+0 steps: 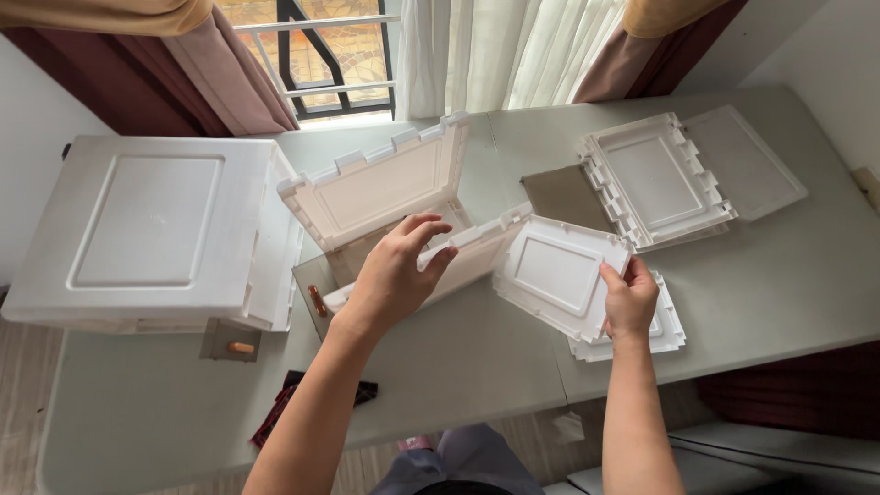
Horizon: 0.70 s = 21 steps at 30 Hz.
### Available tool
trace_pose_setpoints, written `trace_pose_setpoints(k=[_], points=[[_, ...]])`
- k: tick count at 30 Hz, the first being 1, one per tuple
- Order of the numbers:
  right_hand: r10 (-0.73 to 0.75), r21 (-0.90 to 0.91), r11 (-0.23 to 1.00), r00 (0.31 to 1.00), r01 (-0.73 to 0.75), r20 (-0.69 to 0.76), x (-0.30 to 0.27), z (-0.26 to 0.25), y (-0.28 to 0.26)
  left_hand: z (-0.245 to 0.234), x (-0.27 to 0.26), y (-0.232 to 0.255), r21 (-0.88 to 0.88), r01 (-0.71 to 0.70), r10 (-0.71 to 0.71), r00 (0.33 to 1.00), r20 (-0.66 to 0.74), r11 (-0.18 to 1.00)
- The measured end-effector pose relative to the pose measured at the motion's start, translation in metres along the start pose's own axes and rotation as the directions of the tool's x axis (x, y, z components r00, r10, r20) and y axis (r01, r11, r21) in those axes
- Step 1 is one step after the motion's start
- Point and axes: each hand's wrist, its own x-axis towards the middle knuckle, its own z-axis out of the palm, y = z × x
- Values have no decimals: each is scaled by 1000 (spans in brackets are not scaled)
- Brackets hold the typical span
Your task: The person assembles two white plastic storage boxes by interlocking their side panels and securing the lids. They repeatedly open and close the boxes to test the fit, then stack them and handle additional folded boxes on the table.
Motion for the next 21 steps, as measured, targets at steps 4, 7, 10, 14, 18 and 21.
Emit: trace_pose_setpoints(k=[4, 7, 10, 14, 18, 21], points=[[13, -18, 1000, 1000, -13, 1, -17, -11, 7, -1, -23, 11, -45, -65, 61, 994, -85, 997], [29, -18, 999, 999, -29, 17, -21, -17, 11, 1, -30, 24, -72, -49, 42, 995, -94, 996], [28, -15, 1000, 997, -27, 66, -19, -24, 9, 10, -31, 40, -84, -85, 73, 988, -137, 993], [80, -55, 996, 986, -73, 144, -8, -41, 0, 33, -27, 57, -166, 72, -84, 994, -69, 983], [113, -108, 990, 970, -91, 215, 17, -67, -14, 66, -18, 72, -159, -40, 15, 988, -156, 986], [191, -200, 969, 957, -148, 219, 42, -96, -15, 94, -15, 83, -184, -134, 90, 969, -228, 974]])
